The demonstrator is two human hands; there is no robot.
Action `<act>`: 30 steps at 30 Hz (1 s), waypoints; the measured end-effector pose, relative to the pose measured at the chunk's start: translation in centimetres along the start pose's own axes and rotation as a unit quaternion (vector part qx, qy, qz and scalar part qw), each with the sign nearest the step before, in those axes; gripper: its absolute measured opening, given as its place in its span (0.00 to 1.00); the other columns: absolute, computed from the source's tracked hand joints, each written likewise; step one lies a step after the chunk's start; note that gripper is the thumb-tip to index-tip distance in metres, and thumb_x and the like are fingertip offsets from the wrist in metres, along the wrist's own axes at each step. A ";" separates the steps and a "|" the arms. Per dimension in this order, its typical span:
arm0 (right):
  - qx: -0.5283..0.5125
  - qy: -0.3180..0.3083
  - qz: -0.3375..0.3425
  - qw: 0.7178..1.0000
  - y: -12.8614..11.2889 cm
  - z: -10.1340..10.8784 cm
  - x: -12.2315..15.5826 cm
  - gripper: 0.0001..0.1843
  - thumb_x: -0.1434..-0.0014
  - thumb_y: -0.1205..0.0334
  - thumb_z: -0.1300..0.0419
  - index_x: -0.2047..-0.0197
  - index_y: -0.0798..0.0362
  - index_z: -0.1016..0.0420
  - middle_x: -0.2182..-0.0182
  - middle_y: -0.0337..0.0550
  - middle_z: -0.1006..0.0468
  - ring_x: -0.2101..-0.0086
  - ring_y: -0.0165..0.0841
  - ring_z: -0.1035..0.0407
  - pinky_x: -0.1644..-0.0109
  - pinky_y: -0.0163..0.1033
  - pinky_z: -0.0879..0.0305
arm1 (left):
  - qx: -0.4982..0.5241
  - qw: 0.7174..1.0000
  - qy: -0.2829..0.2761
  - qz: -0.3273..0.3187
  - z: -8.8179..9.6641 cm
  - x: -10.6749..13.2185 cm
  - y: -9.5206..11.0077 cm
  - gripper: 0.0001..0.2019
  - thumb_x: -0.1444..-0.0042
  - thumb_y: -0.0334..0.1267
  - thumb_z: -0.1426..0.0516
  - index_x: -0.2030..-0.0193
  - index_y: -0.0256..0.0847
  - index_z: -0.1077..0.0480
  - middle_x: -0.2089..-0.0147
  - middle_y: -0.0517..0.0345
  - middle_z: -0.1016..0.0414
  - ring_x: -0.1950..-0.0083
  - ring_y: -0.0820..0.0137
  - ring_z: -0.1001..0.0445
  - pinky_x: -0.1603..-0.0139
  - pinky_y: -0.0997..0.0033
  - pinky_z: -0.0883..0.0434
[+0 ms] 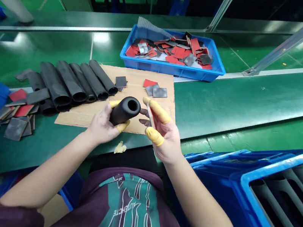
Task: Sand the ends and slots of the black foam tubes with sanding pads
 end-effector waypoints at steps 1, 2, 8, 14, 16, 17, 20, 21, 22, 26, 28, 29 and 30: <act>0.005 -0.003 0.007 1.000 0.2 0.0 -0.1 0.25 0.48 0.51 0.26 0.46 0.30 0.20 0.40 0.35 0.23 0.42 0.42 0.28 0.41 0.52 0.26 | 0.000 1.000 -0.002 -0.002 -0.1 0.1 0.1 0.27 0.42 0.41 0.41 0.37 0.45 0.42 0.51 0.47 0.23 0.49 0.57 0.21 0.48 0.54 0.24; 0.009 -0.003 0.013 1.000 0.4 0.0 -0.1 0.26 0.48 0.52 0.26 0.46 0.31 0.21 0.40 0.35 0.23 0.40 0.41 0.29 0.38 0.53 0.28 | 0.000 1.000 -0.009 -0.004 -0.2 0.1 0.3 0.26 0.42 0.41 0.41 0.37 0.45 0.41 0.51 0.46 0.23 0.49 0.56 0.21 0.48 0.54 0.24; 0.039 0.035 0.032 0.998 1.0 1.3 -0.2 0.27 0.47 0.53 0.26 0.44 0.32 0.22 0.38 0.34 0.25 0.35 0.40 0.34 0.28 0.55 0.40 | -0.067 0.997 -0.026 -0.024 -0.9 -0.5 1.7 0.22 0.40 0.42 0.40 0.41 0.39 0.36 0.58 0.49 0.22 0.56 0.59 0.20 0.56 0.61 0.23; 0.065 0.073 0.013 0.995 1.3 2.7 -0.4 0.33 0.55 0.52 0.22 0.45 0.33 0.23 0.41 0.38 0.22 0.39 0.42 0.30 0.32 0.54 0.34 | -0.100 0.994 -0.049 0.011 -2.0 -0.3 1.6 0.22 0.40 0.45 0.42 0.41 0.39 0.34 0.61 0.50 0.23 0.59 0.59 0.22 0.57 0.60 0.25; 0.068 0.084 -0.001 0.994 1.5 3.0 -0.5 0.35 0.57 0.52 0.21 0.45 0.33 0.23 0.43 0.39 0.21 0.41 0.42 0.28 0.33 0.54 0.34 | -0.100 0.993 -0.065 0.025 -2.2 0.0 1.4 0.23 0.40 0.45 0.42 0.40 0.39 0.33 0.60 0.49 0.22 0.57 0.57 0.22 0.55 0.59 0.25; 0.067 0.090 -0.004 0.994 1.7 3.2 -0.5 0.35 0.58 0.52 0.21 0.45 0.33 0.23 0.43 0.38 0.21 0.41 0.42 0.28 0.33 0.54 0.34 | -0.106 0.991 -0.074 0.031 -2.3 0.1 1.3 0.24 0.41 0.45 0.41 0.41 0.38 0.33 0.60 0.49 0.22 0.57 0.57 0.22 0.55 0.59 0.25; 0.049 0.113 -0.010 0.992 2.3 3.8 -0.7 0.36 0.60 0.52 0.20 0.46 0.33 0.23 0.45 0.38 0.20 0.43 0.39 0.27 0.34 0.50 0.32 | -0.154 0.978 -0.119 0.073 -2.6 0.4 0.8 0.21 0.45 0.41 0.38 0.45 0.36 0.29 0.61 0.47 0.22 0.57 0.54 0.22 0.55 0.57 0.25; 0.043 0.123 -0.016 0.991 2.7 4.1 -0.7 0.36 0.61 0.52 0.20 0.47 0.34 0.23 0.46 0.38 0.20 0.44 0.38 0.27 0.35 0.48 0.31 | -0.175 0.970 -0.140 0.092 -2.6 0.4 0.7 0.20 0.46 0.39 0.37 0.47 0.37 0.28 0.61 0.47 0.22 0.57 0.54 0.22 0.55 0.56 0.25; 0.039 0.134 -0.026 0.990 3.1 4.4 -0.8 0.36 0.61 0.51 0.20 0.47 0.35 0.23 0.47 0.38 0.20 0.45 0.37 0.26 0.37 0.46 0.29 | -0.193 0.961 -0.162 0.110 -2.6 0.3 0.5 0.19 0.47 0.37 0.37 0.47 0.37 0.28 0.61 0.47 0.23 0.57 0.53 0.23 0.55 0.56 0.26; 0.062 0.197 -0.100 0.973 5.3 6.3 -0.9 0.37 0.61 0.46 0.22 0.47 0.42 0.24 0.53 0.41 0.19 0.57 0.35 0.22 0.60 0.40 0.21 | -0.235 0.929 -0.251 0.136 -2.9 -0.5 0.3 0.22 0.48 0.35 0.35 0.45 0.40 0.28 0.59 0.47 0.22 0.54 0.51 0.23 0.53 0.55 0.26; 0.089 0.224 -0.152 0.959 6.3 7.3 -0.9 0.39 0.62 0.45 0.22 0.47 0.45 0.25 0.59 0.41 0.19 0.67 0.33 0.23 0.73 0.35 0.26 | -0.247 0.914 -0.288 0.140 -3.1 -0.8 0.2 0.23 0.48 0.36 0.34 0.44 0.40 0.27 0.58 0.46 0.21 0.53 0.50 0.22 0.53 0.55 0.27; 0.104 0.233 -0.172 0.951 6.7 7.7 -0.9 0.39 0.62 0.45 0.22 0.47 0.47 0.25 0.61 0.40 0.20 0.72 0.30 0.25 0.77 0.33 0.30 | -0.253 0.908 -0.303 0.142 -3.2 -0.9 0.2 0.22 0.47 0.36 0.34 0.44 0.40 0.27 0.58 0.45 0.21 0.53 0.50 0.22 0.53 0.55 0.27; 0.116 0.241 -0.183 0.946 7.0 8.1 -0.9 0.39 0.62 0.46 0.22 0.48 0.48 0.25 0.62 0.40 0.20 0.76 0.28 0.27 0.79 0.32 0.33 | -0.258 0.903 -0.312 0.144 -3.4 -1.0 0.2 0.22 0.47 0.35 0.34 0.44 0.40 0.27 0.58 0.44 0.21 0.53 0.50 0.22 0.52 0.55 0.27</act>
Point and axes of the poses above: each hand's wrist, its own x-axis away from the middle knuckle, its own z-axis out of the back of the hand, y = z × x, the point moved 3 cm from there along -x, towards the middle knuckle
